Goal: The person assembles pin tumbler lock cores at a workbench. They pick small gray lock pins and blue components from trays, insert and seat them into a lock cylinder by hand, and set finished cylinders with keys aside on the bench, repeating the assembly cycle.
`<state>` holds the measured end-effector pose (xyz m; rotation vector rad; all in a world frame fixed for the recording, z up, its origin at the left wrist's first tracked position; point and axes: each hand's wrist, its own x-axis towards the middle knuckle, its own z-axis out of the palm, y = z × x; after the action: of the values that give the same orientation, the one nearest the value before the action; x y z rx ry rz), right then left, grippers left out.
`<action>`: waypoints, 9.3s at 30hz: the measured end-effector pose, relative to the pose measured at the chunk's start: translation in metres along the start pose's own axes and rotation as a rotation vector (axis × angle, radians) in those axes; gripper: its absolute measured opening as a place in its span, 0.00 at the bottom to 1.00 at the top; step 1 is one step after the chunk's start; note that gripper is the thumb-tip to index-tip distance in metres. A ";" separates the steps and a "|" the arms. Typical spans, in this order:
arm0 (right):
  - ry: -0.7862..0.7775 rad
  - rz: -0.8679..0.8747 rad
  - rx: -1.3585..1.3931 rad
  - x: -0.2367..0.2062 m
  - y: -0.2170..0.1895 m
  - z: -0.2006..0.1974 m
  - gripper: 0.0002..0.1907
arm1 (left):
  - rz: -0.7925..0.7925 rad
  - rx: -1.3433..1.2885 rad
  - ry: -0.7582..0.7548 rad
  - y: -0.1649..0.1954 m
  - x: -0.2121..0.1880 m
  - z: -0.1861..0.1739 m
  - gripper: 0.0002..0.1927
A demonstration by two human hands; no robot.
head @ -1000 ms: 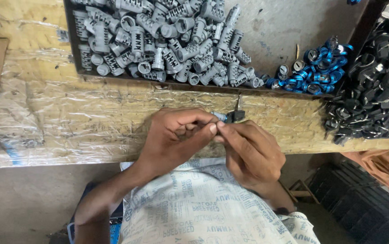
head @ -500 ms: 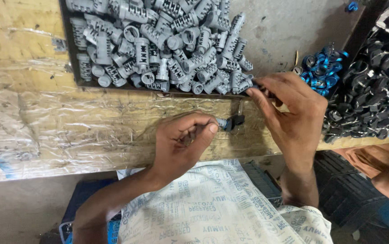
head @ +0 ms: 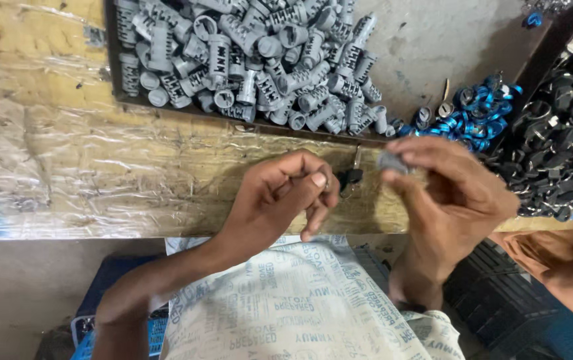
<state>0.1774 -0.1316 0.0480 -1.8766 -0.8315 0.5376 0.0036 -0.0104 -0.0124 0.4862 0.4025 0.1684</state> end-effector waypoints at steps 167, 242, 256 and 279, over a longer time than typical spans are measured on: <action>-0.173 -0.382 0.053 -0.099 0.052 0.010 0.17 | -0.260 0.362 0.047 -0.004 -0.010 0.017 0.07; 0.053 0.133 0.352 0.136 0.023 -0.101 0.09 | 0.293 1.001 0.264 0.003 0.004 -0.002 0.08; -0.036 -0.571 -0.851 0.191 0.063 -0.069 0.05 | 0.329 0.940 0.291 -0.001 0.005 -0.003 0.06; 0.036 -0.279 -0.719 0.108 0.028 -0.066 0.08 | 0.107 0.793 0.303 0.016 0.006 0.000 0.14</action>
<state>0.3034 -0.0990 0.0505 -2.3362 -1.3591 0.0133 0.0079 0.0054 -0.0063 1.2731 0.7438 0.1835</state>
